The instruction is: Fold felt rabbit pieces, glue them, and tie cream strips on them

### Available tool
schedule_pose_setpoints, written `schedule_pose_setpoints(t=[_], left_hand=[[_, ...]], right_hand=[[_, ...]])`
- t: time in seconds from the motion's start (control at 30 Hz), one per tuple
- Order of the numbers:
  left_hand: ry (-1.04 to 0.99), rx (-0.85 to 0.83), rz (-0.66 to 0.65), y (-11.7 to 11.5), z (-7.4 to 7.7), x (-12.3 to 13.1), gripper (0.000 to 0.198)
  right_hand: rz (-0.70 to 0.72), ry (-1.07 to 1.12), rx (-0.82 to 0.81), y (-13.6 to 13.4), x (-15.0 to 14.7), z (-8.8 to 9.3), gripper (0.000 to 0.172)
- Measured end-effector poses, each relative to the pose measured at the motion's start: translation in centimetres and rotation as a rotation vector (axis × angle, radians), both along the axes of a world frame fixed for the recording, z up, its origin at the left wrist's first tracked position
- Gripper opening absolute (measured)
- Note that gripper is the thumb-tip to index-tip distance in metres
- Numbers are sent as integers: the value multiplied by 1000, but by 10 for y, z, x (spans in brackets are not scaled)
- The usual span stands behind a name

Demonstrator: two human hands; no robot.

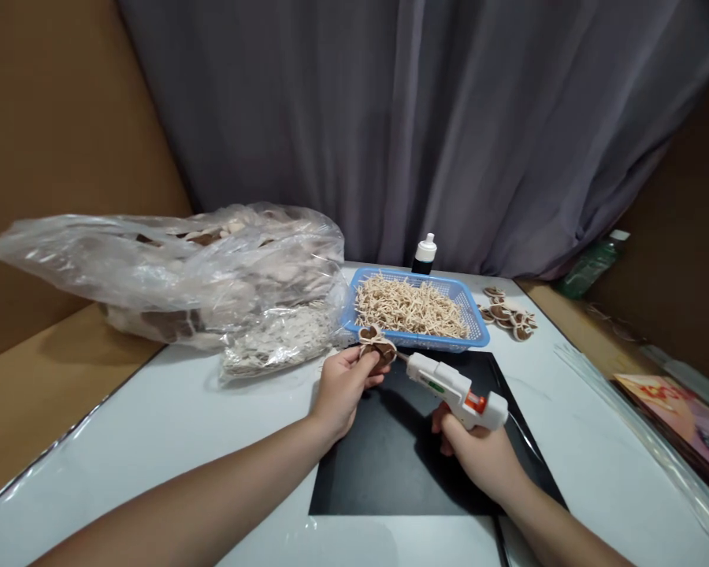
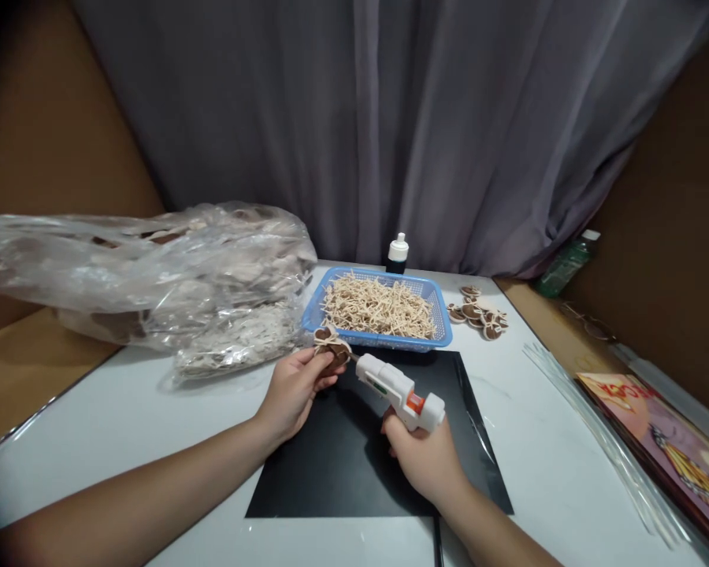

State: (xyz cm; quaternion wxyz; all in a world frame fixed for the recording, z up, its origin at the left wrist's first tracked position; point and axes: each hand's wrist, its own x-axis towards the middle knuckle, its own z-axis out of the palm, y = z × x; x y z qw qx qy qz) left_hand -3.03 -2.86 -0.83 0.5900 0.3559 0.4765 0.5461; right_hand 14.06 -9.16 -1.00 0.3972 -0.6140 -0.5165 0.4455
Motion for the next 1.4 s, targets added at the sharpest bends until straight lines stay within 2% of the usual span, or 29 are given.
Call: schedule_pose_setpoints(t=[0.2, 1.0, 1.4], left_hand=[[-2, 3, 7, 3, -1, -2, 17], [17, 12, 28, 5, 0, 1, 27], [0, 32, 58, 5, 2, 3, 24]], right_hand=[[-26, 57, 7, 1, -2, 5, 10], [-29, 36, 35, 2, -1, 4, 12], [4, 14, 62, 1, -1, 0, 11]])
